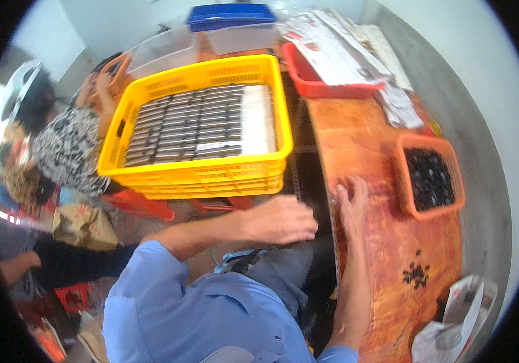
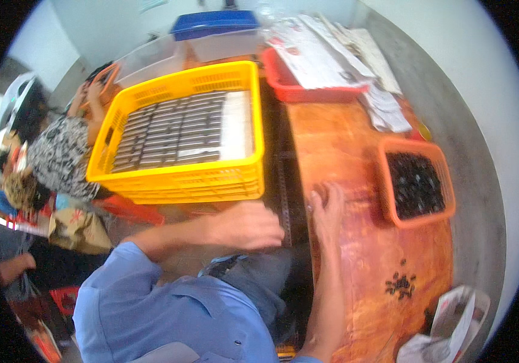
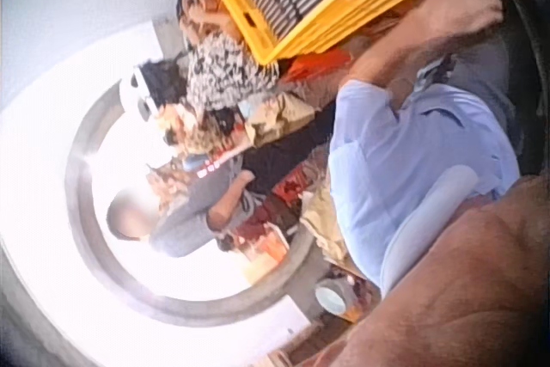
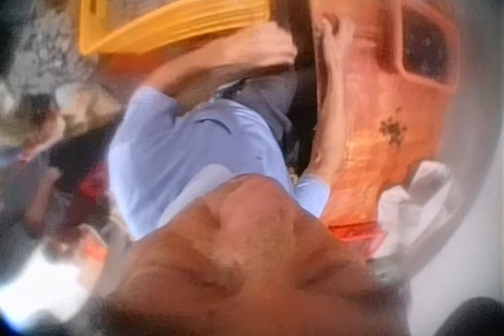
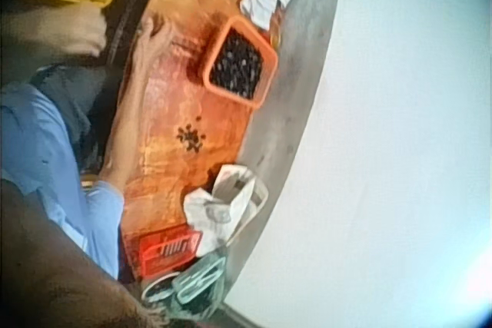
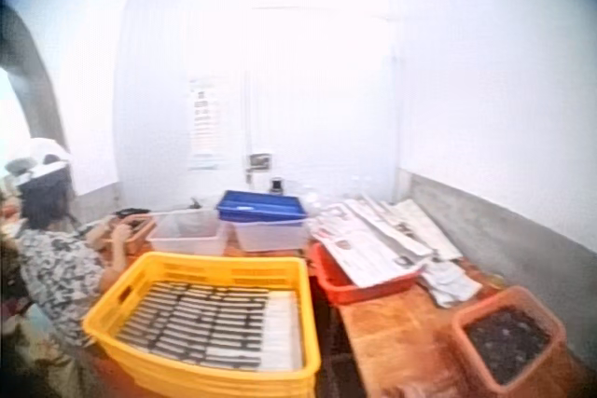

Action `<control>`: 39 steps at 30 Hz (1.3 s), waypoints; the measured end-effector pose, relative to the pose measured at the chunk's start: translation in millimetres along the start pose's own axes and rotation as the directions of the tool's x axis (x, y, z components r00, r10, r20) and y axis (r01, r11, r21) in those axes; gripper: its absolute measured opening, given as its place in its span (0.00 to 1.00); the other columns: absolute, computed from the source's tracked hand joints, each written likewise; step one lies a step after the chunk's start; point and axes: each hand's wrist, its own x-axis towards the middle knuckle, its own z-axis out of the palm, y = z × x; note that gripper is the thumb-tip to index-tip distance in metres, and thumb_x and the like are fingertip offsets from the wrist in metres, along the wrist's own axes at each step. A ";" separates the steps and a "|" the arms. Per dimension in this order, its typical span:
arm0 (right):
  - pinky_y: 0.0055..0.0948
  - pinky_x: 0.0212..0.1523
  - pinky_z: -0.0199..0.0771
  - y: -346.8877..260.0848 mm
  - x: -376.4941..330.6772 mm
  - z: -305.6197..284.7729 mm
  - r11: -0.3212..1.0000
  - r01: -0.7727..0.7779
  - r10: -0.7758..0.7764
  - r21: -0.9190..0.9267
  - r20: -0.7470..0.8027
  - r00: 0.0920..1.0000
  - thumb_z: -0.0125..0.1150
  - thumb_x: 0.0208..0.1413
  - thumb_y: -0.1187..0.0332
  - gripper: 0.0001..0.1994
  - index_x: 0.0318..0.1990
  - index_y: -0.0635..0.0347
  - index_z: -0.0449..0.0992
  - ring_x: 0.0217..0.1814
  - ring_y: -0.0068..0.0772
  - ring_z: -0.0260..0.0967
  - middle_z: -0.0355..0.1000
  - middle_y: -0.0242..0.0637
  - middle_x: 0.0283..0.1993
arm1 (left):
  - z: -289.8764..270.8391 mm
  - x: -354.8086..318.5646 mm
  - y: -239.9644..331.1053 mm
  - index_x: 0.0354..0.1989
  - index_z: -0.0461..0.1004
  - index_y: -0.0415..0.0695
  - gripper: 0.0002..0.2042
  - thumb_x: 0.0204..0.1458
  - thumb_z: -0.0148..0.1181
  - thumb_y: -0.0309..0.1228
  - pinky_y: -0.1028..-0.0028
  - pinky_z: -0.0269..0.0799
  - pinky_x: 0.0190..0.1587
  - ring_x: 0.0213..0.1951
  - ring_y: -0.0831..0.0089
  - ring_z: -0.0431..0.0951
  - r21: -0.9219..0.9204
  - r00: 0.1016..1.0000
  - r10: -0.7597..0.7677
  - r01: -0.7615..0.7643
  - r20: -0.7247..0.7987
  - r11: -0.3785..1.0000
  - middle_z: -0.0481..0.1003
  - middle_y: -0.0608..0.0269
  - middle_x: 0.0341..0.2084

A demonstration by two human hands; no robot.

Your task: The person repeatedly picks up small black objects from a table and inserts them into a metal cylinder, then places the cylinder into a yellow basket. The process is repeated multiple times with the same objects and cylinder.

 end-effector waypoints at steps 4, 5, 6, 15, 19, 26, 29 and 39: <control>0.43 0.62 0.71 -35.7 -72.6 -52.1 0.992 -0.055 0.057 0.117 -0.019 0.998 0.64 0.58 0.69 0.11 0.45 0.65 0.82 0.58 0.51 0.74 0.78 0.49 0.51 | 82.1 6.5 46.9 0.37 0.79 0.50 0.08 0.63 0.63 0.39 0.67 0.68 0.37 0.33 0.67 0.76 -0.264 0.976 0.171 -0.132 0.132 0.955 0.74 0.65 0.28; 0.43 0.60 0.73 -36.6 -95.5 -64.5 0.993 -0.075 0.079 0.095 -0.043 0.996 0.64 0.58 0.69 0.10 0.43 0.65 0.82 0.55 0.51 0.75 0.79 0.49 0.48 | 93.3 13.5 58.9 0.38 0.80 0.49 0.08 0.63 0.64 0.39 0.67 0.68 0.37 0.34 0.68 0.77 -0.392 0.975 0.193 -0.134 0.114 0.910 0.74 0.65 0.28; 0.43 0.58 0.75 -36.1 -118.7 -75.3 0.998 -0.066 0.068 0.024 -0.091 0.994 0.63 0.59 0.72 0.08 0.42 0.65 0.82 0.52 0.53 0.76 0.79 0.50 0.46 | 106.9 18.7 68.0 0.37 0.80 0.49 0.08 0.62 0.65 0.39 0.67 0.69 0.38 0.34 0.67 0.77 -0.418 0.967 0.227 -0.158 0.118 0.894 0.75 0.65 0.28; 0.39 0.52 0.77 -23.7 -295.4 -129.9 0.887 -0.315 0.085 -0.338 -0.551 0.830 0.68 0.55 0.78 0.07 0.41 0.64 0.83 0.50 0.46 0.78 0.80 0.46 0.47 | 155.9 113.8 44.6 0.37 0.82 0.45 0.07 0.53 0.69 0.31 0.63 0.77 0.43 0.38 0.58 0.81 -0.421 0.956 0.289 -0.244 0.045 0.874 0.80 0.56 0.34; 0.40 0.53 0.77 -15.1 -332.9 -129.2 0.869 -0.460 0.198 -0.184 -0.721 0.664 0.68 0.56 0.78 0.07 0.42 0.65 0.84 0.51 0.49 0.77 0.80 0.47 0.48 | 182.0 158.8 29.4 0.45 0.78 0.37 0.09 0.57 0.63 0.25 0.62 0.77 0.46 0.40 0.50 0.80 -0.484 0.986 0.043 0.041 0.161 0.874 0.78 0.49 0.37; 0.40 0.52 0.77 -7.7 -351.7 -146.3 0.800 -0.570 0.259 -0.190 -0.747 0.612 0.68 0.56 0.75 0.07 0.42 0.64 0.83 0.51 0.49 0.77 0.79 0.46 0.48 | 234.1 191.2 27.4 0.50 0.79 0.37 0.11 0.61 0.63 0.27 0.70 0.76 0.42 0.36 0.72 0.80 -0.575 0.950 -0.193 0.304 0.247 0.760 0.82 0.56 0.38; 0.41 0.53 0.77 -9.0 -338.6 -152.7 0.792 -0.563 0.267 -0.238 -0.694 0.669 0.68 0.56 0.74 0.07 0.41 0.64 0.83 0.50 0.49 0.77 0.79 0.45 0.47 | 234.0 182.8 21.7 0.48 0.80 0.36 0.11 0.61 0.63 0.28 0.70 0.76 0.43 0.38 0.70 0.81 -0.572 0.972 -0.154 0.230 0.179 0.787 0.82 0.55 0.37; 0.41 0.52 0.76 -1.2 -254.2 -178.2 0.915 -0.248 0.062 -0.317 -0.497 0.865 0.67 0.57 0.76 0.06 0.41 0.64 0.83 0.49 0.48 0.77 0.80 0.44 0.44 | 206.6 184.5 24.6 0.45 0.82 0.38 0.09 0.58 0.67 0.27 0.70 0.78 0.41 0.39 0.69 0.84 -0.604 0.993 -0.081 0.115 0.084 0.789 0.84 0.54 0.39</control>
